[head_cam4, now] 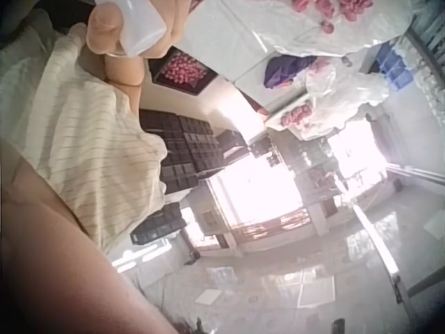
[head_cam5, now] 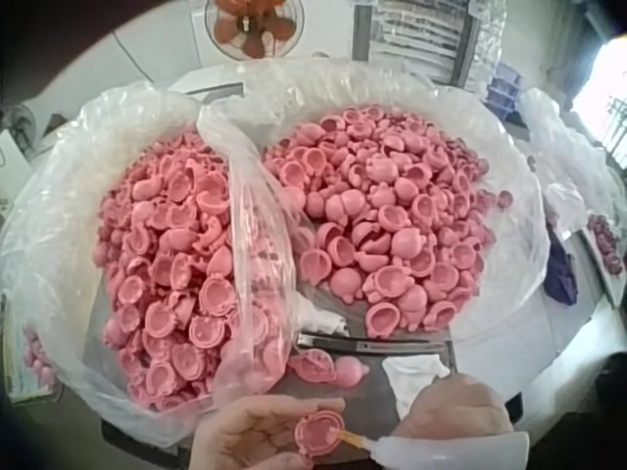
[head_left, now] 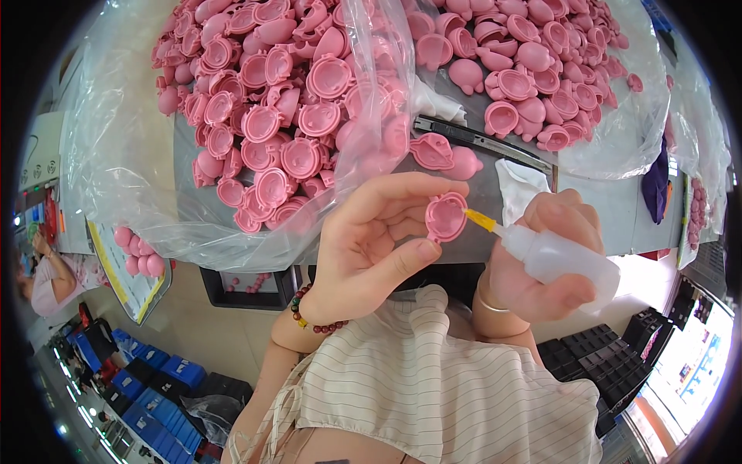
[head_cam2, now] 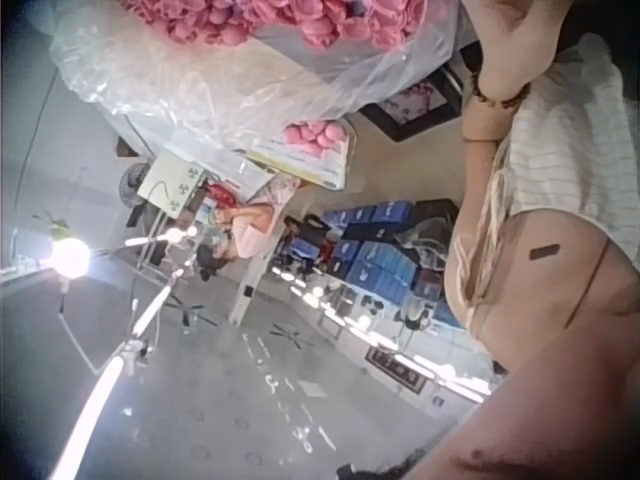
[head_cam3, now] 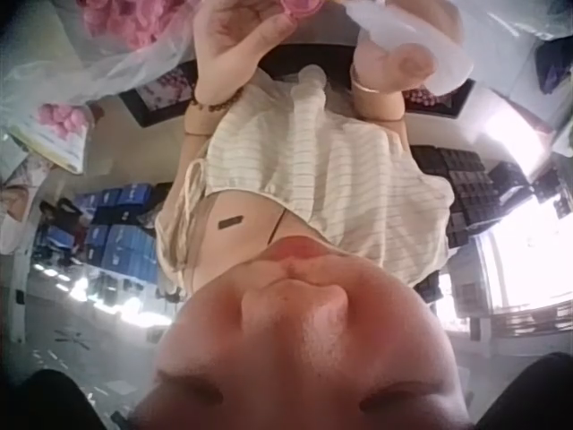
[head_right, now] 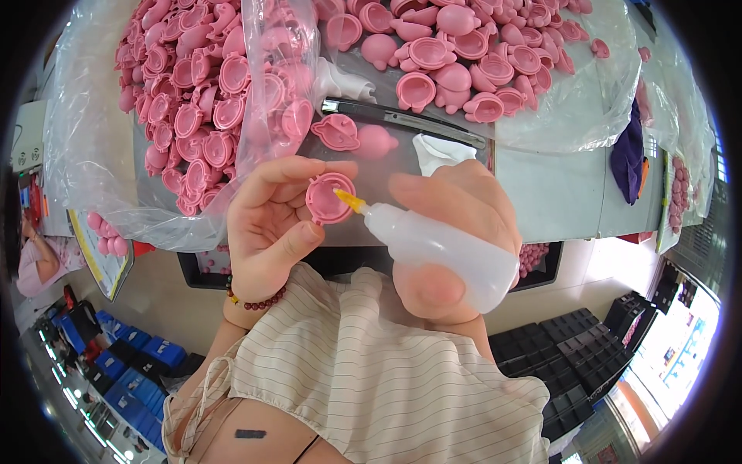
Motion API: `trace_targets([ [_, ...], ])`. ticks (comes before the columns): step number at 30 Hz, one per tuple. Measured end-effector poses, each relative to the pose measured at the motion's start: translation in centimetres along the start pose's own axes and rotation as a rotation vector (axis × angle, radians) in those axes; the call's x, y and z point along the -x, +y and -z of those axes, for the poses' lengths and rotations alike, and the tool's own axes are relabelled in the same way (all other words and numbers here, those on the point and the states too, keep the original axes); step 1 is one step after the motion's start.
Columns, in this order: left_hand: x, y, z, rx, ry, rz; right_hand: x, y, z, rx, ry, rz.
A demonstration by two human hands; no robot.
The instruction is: Apply glue to small plastic parts and assemble them into a finished toy component.
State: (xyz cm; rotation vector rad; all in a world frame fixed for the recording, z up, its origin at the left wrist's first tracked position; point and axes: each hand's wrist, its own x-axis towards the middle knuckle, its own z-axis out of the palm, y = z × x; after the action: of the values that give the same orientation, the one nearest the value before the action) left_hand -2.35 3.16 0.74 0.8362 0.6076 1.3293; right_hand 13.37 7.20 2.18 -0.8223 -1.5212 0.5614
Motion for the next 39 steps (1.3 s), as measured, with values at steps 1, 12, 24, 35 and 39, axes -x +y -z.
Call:
trace_targets([
  [1,-0.1,0.0,-0.1,-0.018,0.001,-0.006,0.0,0.1,-0.1,-0.001,0.002,-0.002],
  [12,0.2,-0.7,-0.7,-0.261,0.087,-0.108,0.1,0.5,-0.3,0.053,-0.041,0.13],
  [24,0.3,-0.2,1.4,0.266,-0.109,0.022,-1.4,2.2,6.1,0.297,0.586,0.037],
  [35,0.6,-0.4,1.8,0.381,-0.141,0.019,-2.0,4.0,11.3,0.861,0.595,0.004],
  [39,0.5,-0.1,1.4,0.393,-0.082,0.071,-2.2,3.1,9.7,0.779,0.264,0.167],
])
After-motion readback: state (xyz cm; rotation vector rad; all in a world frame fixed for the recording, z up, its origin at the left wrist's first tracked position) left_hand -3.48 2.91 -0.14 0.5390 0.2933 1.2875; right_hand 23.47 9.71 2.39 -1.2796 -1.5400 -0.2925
